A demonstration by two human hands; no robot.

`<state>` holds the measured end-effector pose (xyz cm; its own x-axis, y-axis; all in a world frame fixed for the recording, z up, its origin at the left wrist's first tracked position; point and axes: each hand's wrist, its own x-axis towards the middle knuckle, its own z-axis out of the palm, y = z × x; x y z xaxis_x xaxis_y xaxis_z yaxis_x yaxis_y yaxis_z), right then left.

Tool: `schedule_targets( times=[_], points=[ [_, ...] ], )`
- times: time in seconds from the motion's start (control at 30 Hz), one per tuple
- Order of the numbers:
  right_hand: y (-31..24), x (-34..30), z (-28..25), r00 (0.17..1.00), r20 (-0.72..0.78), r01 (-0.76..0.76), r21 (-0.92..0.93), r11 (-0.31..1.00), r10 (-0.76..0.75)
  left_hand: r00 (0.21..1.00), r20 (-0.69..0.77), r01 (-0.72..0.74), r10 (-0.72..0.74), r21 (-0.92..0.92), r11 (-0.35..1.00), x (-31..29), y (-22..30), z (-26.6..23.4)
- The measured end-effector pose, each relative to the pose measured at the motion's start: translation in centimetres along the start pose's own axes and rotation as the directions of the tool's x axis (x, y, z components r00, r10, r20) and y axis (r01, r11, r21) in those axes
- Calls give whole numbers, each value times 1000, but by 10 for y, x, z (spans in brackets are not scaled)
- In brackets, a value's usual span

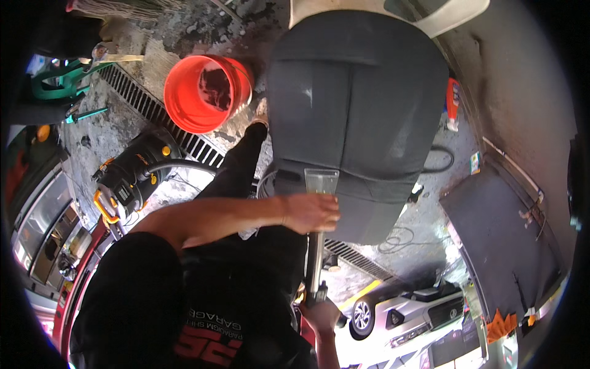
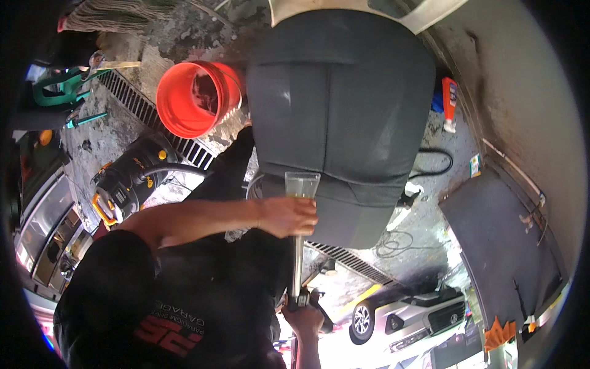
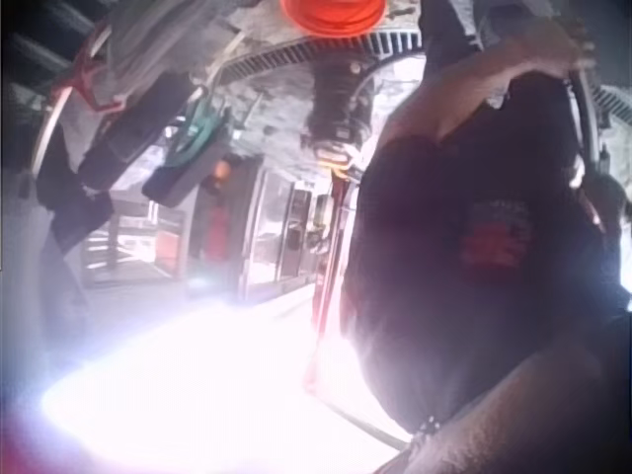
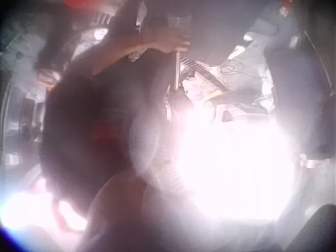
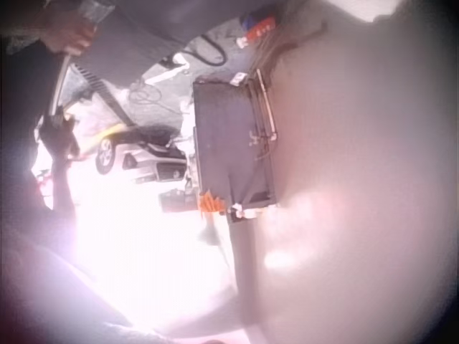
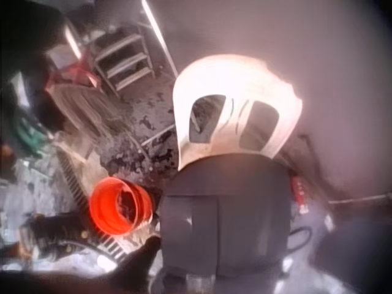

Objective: The person uses a steam cleaner to clean a gray car seat placed on a white plastic chair, then wipes the seat with a blue microfiber cloth. The person repeats the steam cleaning and wiping steps across different areas of the seat.

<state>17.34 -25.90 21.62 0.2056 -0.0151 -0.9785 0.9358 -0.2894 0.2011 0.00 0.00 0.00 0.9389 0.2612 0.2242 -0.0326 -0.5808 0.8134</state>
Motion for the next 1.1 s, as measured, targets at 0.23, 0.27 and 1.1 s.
schedule_targets(
  times=[0.23,0.27,1.1],
  points=[
    [-75,68,-104,794,-553,289,-25,957,-253,998,4,53,-60,434,900,-30,-71,-149],
    [-90,76,-121,805,-537,254,-68,965,-250,999,-36,42,-30,407,912,-26,-91,-166],
    [-98,55,-94,999,-52,11,29,1000,-10,993,20,111,-114,116,987,-57,-101,-68]
  ],
)
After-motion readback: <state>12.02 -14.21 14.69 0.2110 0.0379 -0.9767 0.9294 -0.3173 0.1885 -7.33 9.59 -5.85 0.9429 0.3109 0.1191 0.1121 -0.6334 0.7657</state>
